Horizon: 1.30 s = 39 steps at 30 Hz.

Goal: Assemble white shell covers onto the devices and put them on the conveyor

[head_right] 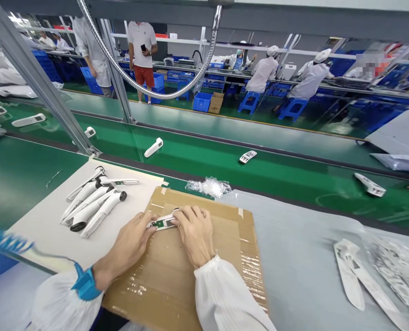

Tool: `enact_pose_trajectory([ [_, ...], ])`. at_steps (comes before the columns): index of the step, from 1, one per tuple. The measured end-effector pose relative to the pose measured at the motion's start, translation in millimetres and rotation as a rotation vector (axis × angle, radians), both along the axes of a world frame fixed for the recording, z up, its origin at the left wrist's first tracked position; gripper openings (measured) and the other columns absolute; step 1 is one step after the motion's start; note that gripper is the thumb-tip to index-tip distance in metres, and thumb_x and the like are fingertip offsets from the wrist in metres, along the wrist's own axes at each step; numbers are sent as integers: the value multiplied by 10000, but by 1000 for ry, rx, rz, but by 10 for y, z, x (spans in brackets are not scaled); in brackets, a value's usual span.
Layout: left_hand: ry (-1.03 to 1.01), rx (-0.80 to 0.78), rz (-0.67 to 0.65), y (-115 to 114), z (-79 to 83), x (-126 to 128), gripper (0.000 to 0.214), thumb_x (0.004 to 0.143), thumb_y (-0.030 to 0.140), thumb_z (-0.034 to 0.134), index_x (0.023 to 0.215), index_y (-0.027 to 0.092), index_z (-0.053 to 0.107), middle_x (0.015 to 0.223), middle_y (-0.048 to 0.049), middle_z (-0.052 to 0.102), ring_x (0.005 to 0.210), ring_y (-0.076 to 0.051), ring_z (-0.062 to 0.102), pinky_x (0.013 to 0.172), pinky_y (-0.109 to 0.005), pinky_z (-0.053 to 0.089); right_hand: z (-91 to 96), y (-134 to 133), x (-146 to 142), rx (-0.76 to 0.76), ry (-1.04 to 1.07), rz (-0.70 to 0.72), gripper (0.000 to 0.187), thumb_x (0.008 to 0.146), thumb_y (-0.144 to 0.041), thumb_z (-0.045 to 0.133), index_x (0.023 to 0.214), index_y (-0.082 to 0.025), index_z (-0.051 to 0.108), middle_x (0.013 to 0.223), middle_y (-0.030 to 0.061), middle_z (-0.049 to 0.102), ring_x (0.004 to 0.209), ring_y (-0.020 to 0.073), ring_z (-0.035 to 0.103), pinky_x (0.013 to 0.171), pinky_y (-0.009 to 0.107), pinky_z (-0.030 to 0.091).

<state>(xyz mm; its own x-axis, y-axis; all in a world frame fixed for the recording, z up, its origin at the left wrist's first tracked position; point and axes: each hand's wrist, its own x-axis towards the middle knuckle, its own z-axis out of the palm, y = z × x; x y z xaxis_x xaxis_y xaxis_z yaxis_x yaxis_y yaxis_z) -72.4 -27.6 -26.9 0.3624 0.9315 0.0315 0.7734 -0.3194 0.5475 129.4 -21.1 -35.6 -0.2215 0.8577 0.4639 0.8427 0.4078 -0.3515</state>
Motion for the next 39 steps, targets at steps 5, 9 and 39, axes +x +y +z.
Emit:
enact_pose_trajectory([
  [5,-11,-18,114,51,-57,26,190,948,175,407,1108,255,471,1020,-42,615,923,-260,577,772,-378,448,-101,-92,-48,-61,49,74,181,947,-209,567,776,-248,612,821,-16,678,817,184,521,778,366,290],
  [9,-99,-12,143,100,-87,74,226,914,135,432,1107,246,467,1049,-51,611,990,-263,574,840,-392,449,-19,-111,-17,-109,132,-11,164,952,-183,549,811,-239,612,854,-16,676,813,176,534,754,354,291],
  [39,-648,-152,365,74,-17,419,198,867,297,592,1033,238,501,1034,-44,732,985,-230,686,833,-339,506,-55,12,-336,-427,1250,-430,457,765,-587,661,909,-153,681,875,65,702,806,206,599,761,328,454],
])
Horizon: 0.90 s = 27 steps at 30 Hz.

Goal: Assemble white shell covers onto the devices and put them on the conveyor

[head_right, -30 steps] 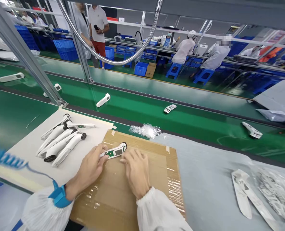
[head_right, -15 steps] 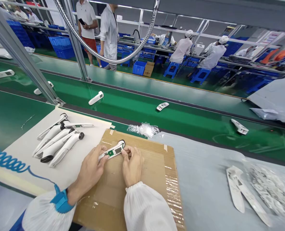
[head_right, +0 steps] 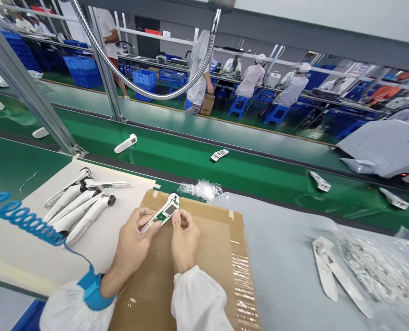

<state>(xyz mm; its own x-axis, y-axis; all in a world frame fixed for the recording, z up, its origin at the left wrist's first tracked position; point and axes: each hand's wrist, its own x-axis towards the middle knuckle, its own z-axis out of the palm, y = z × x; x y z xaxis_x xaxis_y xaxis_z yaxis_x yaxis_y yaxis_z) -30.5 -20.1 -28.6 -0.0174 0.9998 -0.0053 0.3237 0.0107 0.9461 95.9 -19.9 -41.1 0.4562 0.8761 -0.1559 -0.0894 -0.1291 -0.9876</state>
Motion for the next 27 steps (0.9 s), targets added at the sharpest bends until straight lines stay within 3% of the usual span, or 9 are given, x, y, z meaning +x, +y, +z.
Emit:
enact_pose_trajectory([
  [5,177,126,113,-5,93,237,187,875,308,590,1041,236,541,1030,-62,716,977,-254,683,843,-367,503,154,62,-14,29,217,-157,509,695,-574,737,963,-143,698,964,85,724,941,232,627,851,338,470],
  [9,276,228,135,28,76,362,144,895,292,555,1028,234,562,1005,-63,703,961,-260,673,813,-375,512,159,95,59,61,275,-218,473,667,-542,771,943,-163,712,991,78,726,964,231,624,855,335,478],
  [14,297,330,74,49,-30,452,142,920,306,532,1026,230,590,1013,-74,707,972,-252,671,853,-376,516,133,96,174,34,319,-145,440,703,-557,744,947,-194,707,937,42,705,817,184,596,704,292,468],
  [17,301,372,14,133,-41,477,155,933,267,505,1053,240,599,1025,-59,715,999,-240,669,867,-360,507,193,88,201,83,293,-73,364,733,-551,714,810,-201,649,776,-3,627,710,152,527,649,273,433],
  [20,305,201,103,337,-17,424,163,883,213,557,1043,231,579,1019,-60,726,978,-273,674,837,-387,493,281,170,327,156,56,-30,348,821,-531,614,715,-208,537,707,-18,534,679,142,473,637,267,406],
  [23,146,39,156,564,-23,294,201,839,205,605,1024,222,527,991,-53,735,962,-269,677,842,-388,486,333,438,682,62,-597,16,277,918,-423,453,774,-208,550,763,5,584,684,152,501,649,282,394],
  [25,72,30,129,652,-62,213,209,846,209,588,1038,220,505,991,-51,732,963,-252,676,862,-385,486,361,722,1001,-54,-981,77,198,876,-346,512,756,-209,589,768,14,635,689,167,534,670,302,378],
  [27,138,65,82,674,-122,174,214,863,200,540,1074,219,513,1032,-70,713,985,-261,665,871,-408,486,410,1068,1289,-108,-1153,128,130,822,-311,600,735,-216,616,762,14,665,706,186,560,700,324,365],
])
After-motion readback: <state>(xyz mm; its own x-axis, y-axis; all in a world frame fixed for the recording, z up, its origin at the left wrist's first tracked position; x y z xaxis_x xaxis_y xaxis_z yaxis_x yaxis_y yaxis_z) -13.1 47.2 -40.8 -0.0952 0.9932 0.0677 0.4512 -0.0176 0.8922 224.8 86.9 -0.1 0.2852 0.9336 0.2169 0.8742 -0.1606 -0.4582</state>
